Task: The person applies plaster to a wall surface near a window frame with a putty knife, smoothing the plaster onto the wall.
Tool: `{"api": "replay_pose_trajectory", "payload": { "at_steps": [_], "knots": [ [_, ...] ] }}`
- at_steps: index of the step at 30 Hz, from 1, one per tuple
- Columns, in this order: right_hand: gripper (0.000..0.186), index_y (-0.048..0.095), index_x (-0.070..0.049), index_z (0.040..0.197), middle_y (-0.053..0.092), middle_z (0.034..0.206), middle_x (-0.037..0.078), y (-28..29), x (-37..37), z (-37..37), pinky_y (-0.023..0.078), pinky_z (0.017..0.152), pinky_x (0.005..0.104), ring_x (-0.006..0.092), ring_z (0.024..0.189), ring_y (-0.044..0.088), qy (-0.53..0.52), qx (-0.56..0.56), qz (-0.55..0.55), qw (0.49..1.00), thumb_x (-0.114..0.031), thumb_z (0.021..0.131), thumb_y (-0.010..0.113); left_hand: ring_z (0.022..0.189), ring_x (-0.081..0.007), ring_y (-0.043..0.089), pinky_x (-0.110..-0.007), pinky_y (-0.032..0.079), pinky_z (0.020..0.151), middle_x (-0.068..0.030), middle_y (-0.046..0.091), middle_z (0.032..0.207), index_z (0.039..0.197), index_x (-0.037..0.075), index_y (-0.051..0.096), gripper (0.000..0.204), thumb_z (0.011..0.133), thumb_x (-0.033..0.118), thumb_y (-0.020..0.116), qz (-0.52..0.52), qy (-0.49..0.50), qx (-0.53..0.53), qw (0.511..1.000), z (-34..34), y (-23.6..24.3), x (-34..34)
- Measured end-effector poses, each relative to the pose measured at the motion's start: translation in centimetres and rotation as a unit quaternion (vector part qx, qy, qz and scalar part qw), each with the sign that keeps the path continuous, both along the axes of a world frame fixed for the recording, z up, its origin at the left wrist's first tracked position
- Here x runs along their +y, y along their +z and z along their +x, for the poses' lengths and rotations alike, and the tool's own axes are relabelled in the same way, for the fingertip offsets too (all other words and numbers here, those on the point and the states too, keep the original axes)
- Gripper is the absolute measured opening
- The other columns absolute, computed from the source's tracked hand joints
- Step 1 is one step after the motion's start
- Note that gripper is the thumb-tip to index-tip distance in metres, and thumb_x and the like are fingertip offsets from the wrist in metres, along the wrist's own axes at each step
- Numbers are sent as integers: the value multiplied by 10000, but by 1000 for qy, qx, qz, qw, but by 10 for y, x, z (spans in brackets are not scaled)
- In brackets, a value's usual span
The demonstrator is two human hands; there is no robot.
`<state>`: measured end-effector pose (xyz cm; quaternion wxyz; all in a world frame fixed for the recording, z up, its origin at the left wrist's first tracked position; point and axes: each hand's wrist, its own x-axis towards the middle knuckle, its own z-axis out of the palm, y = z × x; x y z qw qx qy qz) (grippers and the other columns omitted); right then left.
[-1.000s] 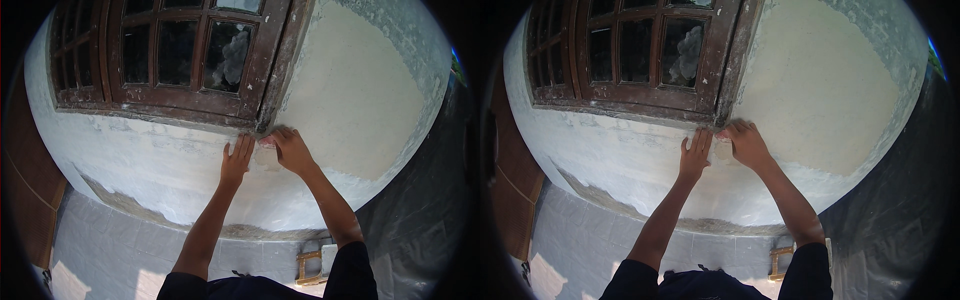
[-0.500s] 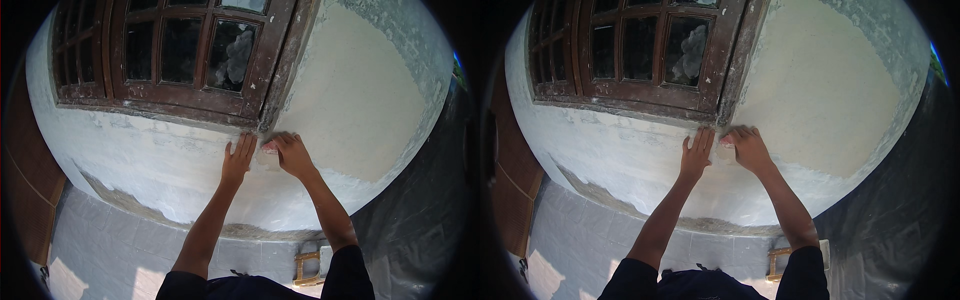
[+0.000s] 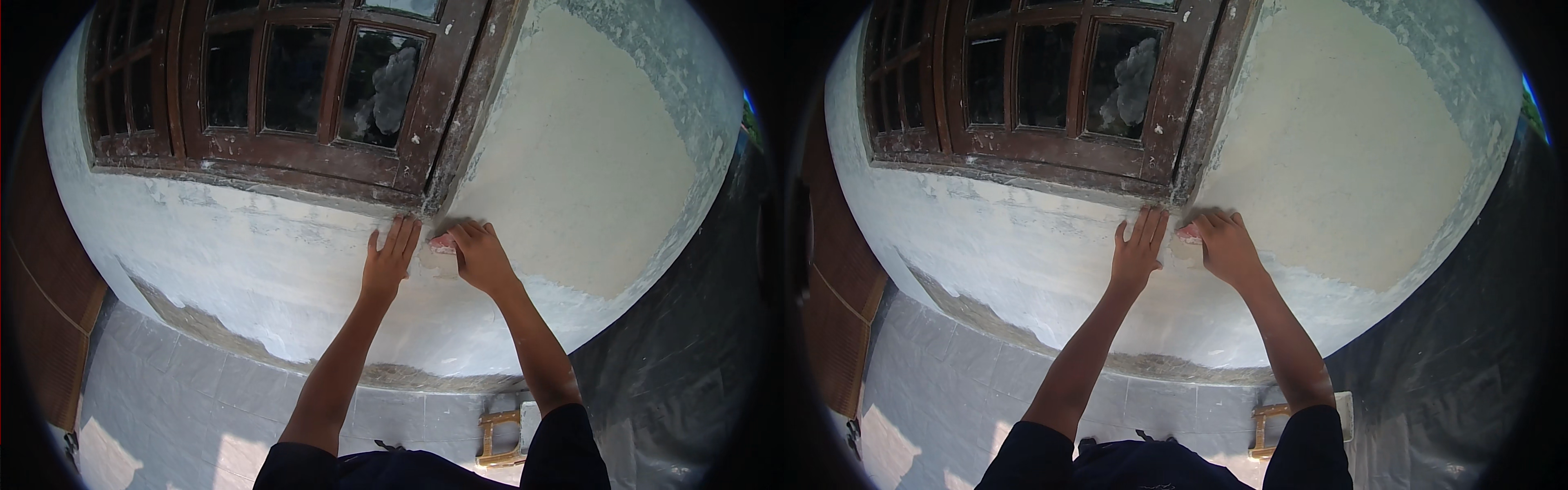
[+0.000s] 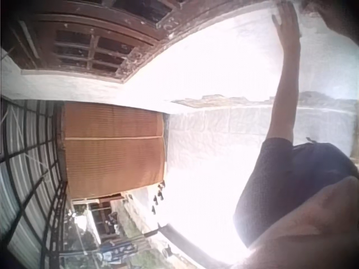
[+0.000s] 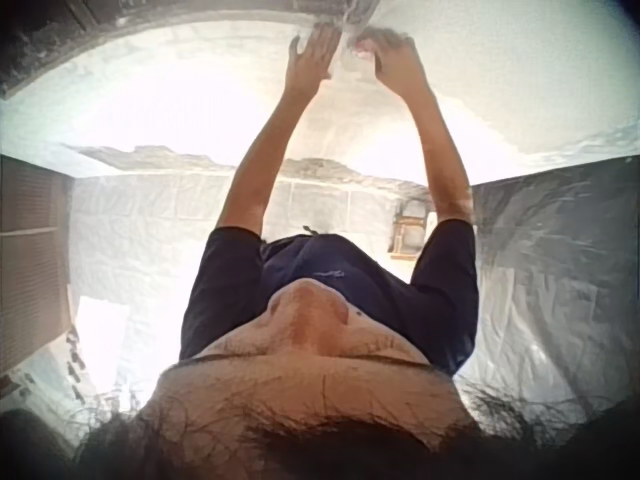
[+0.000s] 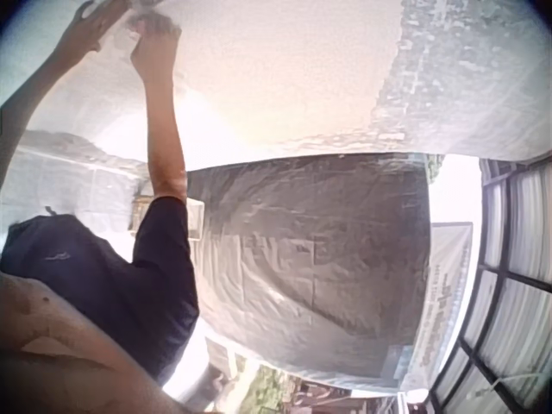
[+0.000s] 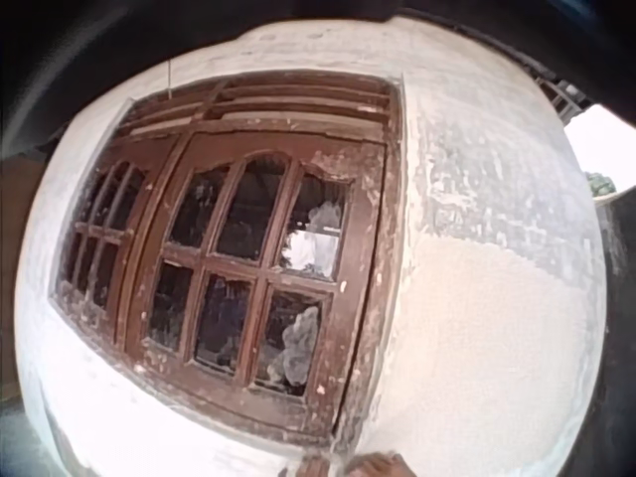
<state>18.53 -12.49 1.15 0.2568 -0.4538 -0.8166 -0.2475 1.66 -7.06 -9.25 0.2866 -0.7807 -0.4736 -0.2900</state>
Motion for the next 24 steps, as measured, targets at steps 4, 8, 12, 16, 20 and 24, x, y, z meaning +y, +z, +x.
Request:
{"api": "replay_pose_trajectory", "payload": {
  "at_steps": [4, 8, 12, 16, 20, 24],
  "knots": [
    [221, 555, -25, 948, 614, 880, 124, 3, -5, 3, 397, 752, 410, 309, 877, 579, -22, 39, 2, 999, 88, 758, 558, 1394, -155, 270, -430, 301, 1064, 10, 294, 1503, 1483, 169, 264, 1187, 491, 474, 840, -5, 0, -4, 1000, 1, -1, 0],
    [237, 561, -47, 936, 631, 891, 104, -8, -3, 1, 405, 779, 393, 274, 905, 594, 3, -20, -38, 999, 77, 735, 580, 1395, -158, 267, -432, 314, 1053, 8, 298, 1501, 1485, 167, 257, 1193, 489, 471, 839, 1, -2, -2, 1000, 0, -1, -1],
    [244, 571, -46, 931, 645, 902, 103, -8, 0, -4, 409, 793, 391, 267, 935, 600, 17, -18, -2, 1000, 84, 725, 582, 1399, -159, 260, -433, 321, 1049, 4, 291, 1505, 1487, 165, 254, 1187, 499, 464, 839, -7, -6, -10, 1000, 1, 0, -1],
    [236, 579, -46, 922, 650, 917, 103, 3, -7, -9, 408, 806, 387, 262, 952, 602, -18, 23, -5, 1000, 83, 724, 584, 1400, -157, 254, -435, 323, 1053, 1, 280, 1509, 1489, 166, 250, 1185, 504, 459, 841, -14, -8, -7, 1000, 0, 0, 0],
    [220, 576, -38, 919, 630, 870, 98, -9, 0, -4, 402, 775, 390, 263, 911, 595, 33, -37, 5, 999, 78, 732, 590, 1400, -155, 254, -432, 323, 1054, 4, 276, 1511, 1490, 166, 248, 1184, 509, 462, 841, -10, -2, -5, 1000, 2, 3, -3],
    [250, 565, -36, 943, 619, 865, 101, 2, -6, -7, 400, 762, 388, 269, 902, 589, -8, 22, 26, 999, 78, 722, 593, 1398, -153, 258, -430, 321, 1053, 5, 279, 1509, 1490, 165, 247, 1186, 508, 463, 842, -18, -2, -4, 1000, 1, -1, -1]
  ]
}}
